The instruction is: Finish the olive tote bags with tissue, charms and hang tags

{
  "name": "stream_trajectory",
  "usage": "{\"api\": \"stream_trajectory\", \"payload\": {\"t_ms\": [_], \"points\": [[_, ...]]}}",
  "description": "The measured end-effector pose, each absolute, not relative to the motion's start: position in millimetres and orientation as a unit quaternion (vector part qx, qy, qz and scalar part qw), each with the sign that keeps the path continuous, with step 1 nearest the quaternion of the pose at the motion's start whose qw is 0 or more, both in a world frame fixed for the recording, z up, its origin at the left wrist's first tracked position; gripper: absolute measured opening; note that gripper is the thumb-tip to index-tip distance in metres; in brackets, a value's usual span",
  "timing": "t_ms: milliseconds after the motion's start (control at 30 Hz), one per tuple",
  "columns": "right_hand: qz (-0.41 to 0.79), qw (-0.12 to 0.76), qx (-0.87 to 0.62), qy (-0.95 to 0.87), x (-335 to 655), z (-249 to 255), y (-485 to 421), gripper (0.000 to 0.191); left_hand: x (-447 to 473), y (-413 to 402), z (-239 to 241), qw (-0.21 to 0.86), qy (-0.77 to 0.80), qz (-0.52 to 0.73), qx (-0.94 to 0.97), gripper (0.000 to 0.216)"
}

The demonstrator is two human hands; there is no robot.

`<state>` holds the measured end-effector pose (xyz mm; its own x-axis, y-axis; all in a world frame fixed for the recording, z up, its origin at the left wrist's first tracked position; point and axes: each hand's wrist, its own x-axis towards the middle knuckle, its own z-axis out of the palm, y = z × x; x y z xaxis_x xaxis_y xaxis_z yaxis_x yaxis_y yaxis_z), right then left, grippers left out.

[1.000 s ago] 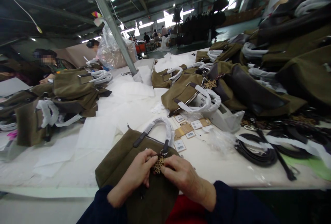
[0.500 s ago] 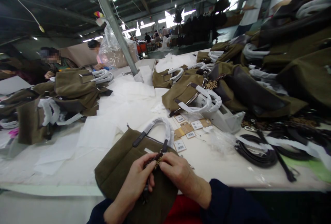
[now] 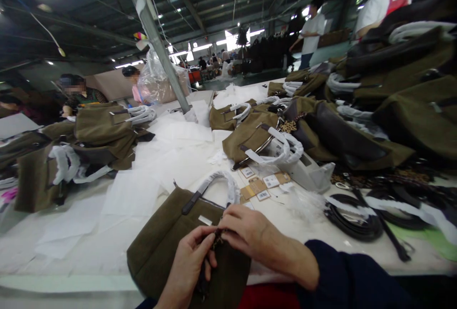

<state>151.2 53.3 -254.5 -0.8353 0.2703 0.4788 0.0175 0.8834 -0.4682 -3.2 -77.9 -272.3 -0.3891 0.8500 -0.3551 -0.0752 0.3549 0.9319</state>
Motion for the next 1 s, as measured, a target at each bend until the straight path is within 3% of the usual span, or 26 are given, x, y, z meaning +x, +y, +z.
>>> {"api": "stream_trajectory", "payload": {"t_ms": [133, 333, 500, 667, 867, 1000], "points": [[0.192, 0.293, -0.106, -0.931, 120, -212, 104, 0.006, -5, -78, -280, 0.479, 0.668, 0.489, 0.291, 0.052], [0.022, 0.146, -0.105, -0.983, 9, -224, 165, 0.016, -5, -79, -283, 0.498, 0.654, 0.491, 0.289, 0.059], [-0.013, 0.079, -0.096, -0.992, -52, -258, 182, 0.051, -7, -77, -295, 0.514, 0.642, 0.494, 0.281, 0.064], [-0.021, 0.03, -0.087, -0.995, -69, -279, 198, 0.02, -9, -72, -309, 0.498, 0.646, 0.511, 0.273, 0.067], [-0.021, 0.002, -0.048, -0.999, -75, -282, 202, 0.041, -10, -70, -306, 0.496, 0.657, 0.49, 0.286, 0.064], [-0.022, -0.002, -0.042, -0.999, -77, -282, 191, 0.022, -10, -70, -304, 0.497, 0.663, 0.484, 0.282, 0.063]]}}
